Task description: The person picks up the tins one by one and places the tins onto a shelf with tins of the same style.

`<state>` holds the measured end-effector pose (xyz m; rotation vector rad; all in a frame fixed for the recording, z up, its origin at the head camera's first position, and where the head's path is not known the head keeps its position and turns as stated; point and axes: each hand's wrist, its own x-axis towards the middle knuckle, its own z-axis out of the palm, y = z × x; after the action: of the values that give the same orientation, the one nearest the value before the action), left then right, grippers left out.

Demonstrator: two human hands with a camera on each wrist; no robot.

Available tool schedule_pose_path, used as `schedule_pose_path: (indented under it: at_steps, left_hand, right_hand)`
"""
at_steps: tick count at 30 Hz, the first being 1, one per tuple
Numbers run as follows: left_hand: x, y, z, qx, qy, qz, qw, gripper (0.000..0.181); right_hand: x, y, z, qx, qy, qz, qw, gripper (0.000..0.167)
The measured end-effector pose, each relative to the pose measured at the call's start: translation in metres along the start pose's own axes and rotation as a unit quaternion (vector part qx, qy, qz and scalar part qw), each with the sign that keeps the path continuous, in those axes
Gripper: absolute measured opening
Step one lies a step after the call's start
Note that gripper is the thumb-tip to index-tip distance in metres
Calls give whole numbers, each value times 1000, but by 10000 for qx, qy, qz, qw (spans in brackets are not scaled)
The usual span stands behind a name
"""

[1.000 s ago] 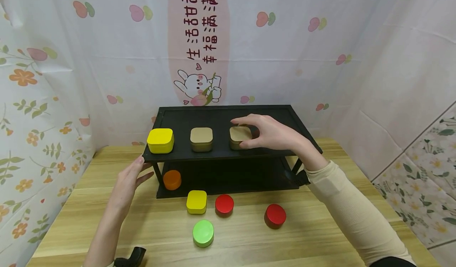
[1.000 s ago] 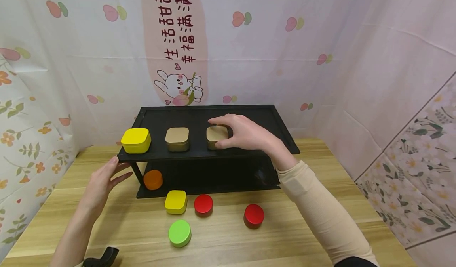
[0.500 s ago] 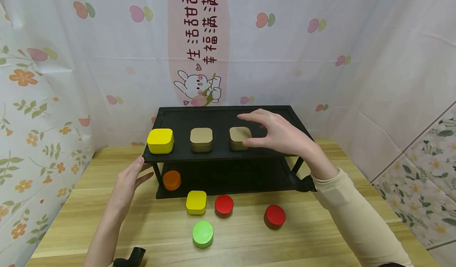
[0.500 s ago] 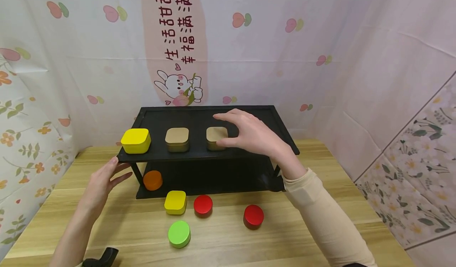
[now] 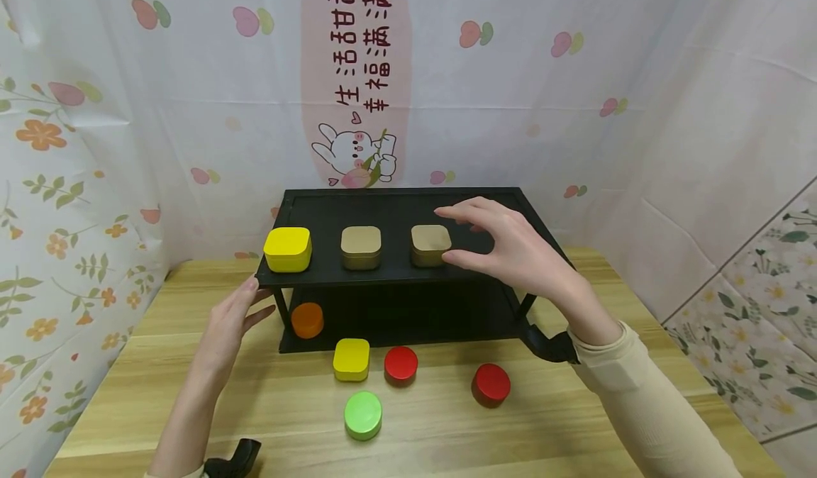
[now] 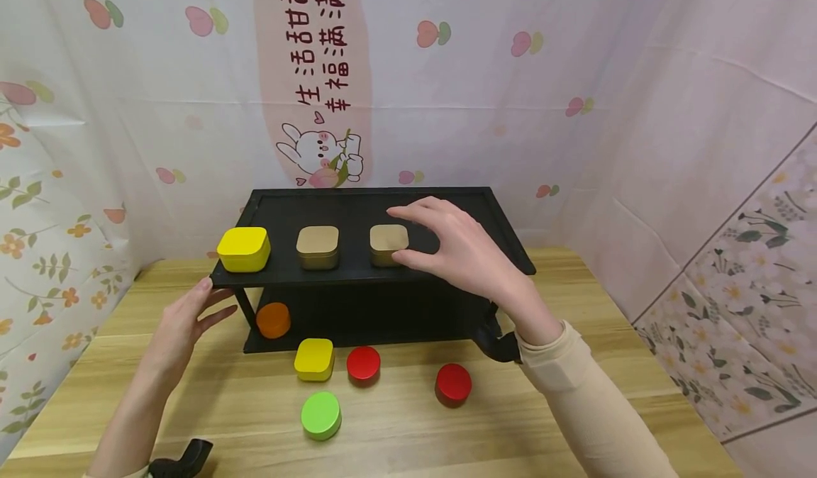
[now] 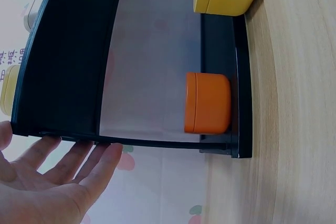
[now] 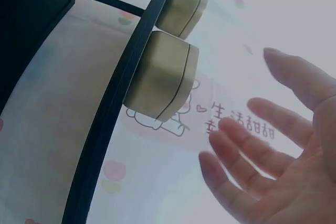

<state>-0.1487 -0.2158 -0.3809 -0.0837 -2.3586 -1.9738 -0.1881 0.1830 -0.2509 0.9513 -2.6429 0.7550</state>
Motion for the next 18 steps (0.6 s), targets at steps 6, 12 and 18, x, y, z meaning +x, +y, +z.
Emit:
schedule_pose_path:
  at_steps: [6,12,18]
  left_hand:
    - [1,0,-1,-38,0,-69,10000,62]
    - [1,-1,-1,-37,7,-65,10000,63]
    - [1,0,0,-34,-2,-69,10000,64]
  right_hand:
    - [-9,-4,2,90,150,-313,9994,55]
    - [-14,-9,6,137,208,-572,9981,52]
    - [-20,-12,13,230,210,-653,9974,53]
